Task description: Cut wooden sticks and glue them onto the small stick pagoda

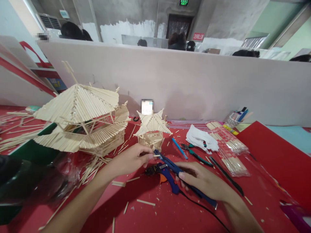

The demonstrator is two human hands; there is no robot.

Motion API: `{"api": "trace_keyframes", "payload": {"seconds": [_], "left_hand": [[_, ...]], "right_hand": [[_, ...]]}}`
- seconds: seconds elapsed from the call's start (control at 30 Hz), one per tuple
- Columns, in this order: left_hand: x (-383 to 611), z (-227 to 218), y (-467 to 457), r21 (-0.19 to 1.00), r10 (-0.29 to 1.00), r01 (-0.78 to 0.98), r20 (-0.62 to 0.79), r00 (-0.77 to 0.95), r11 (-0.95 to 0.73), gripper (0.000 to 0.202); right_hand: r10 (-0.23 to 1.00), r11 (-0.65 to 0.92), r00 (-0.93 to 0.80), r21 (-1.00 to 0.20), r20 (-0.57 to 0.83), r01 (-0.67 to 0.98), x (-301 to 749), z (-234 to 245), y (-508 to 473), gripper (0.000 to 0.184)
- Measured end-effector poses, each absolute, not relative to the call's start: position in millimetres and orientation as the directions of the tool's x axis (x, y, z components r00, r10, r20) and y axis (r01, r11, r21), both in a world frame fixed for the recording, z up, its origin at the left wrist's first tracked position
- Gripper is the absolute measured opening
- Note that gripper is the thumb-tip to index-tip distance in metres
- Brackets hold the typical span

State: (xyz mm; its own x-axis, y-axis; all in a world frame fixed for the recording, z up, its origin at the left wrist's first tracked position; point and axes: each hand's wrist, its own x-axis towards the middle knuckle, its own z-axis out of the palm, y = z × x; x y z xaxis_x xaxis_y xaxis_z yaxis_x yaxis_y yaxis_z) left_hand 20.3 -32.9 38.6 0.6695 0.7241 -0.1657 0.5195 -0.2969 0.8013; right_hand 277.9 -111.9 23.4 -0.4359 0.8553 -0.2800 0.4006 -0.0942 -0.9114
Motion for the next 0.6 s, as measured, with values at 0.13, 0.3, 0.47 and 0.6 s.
{"api": "trace_keyframes", "payload": {"seconds": [0.13, 0.3, 0.47, 0.6], "left_hand": [[21.1, 39.6, -34.4, 0.798, 0.732, 0.527, -0.169, 0.661, -0.292, 0.028], [21.1, 38.5, -35.3, 0.792, 0.747, 0.538, -0.165, 0.644, -0.289, 0.027], [21.5, 36.4, -34.5, 0.781, 0.759, 0.533, -0.12, 0.64, -0.326, 0.028], [24.0, 36.7, -36.1, 0.769, 0.772, 0.529, -0.073, 0.632, -0.36, 0.029]], "right_hand": [[0.845, -0.094, -0.459, -0.92, -0.275, 0.379, 279.1, 21.9, -111.4, 0.05], [0.842, -0.092, -0.459, -0.915, -0.282, 0.393, 278.2, 22.9, -110.2, 0.048], [0.847, -0.059, -0.457, -0.901, -0.273, 0.43, 277.7, 24.6, -112.8, 0.051], [0.858, 0.075, -0.481, -0.882, -0.181, 0.466, 281.0, 23.6, -115.0, 0.052]]}}
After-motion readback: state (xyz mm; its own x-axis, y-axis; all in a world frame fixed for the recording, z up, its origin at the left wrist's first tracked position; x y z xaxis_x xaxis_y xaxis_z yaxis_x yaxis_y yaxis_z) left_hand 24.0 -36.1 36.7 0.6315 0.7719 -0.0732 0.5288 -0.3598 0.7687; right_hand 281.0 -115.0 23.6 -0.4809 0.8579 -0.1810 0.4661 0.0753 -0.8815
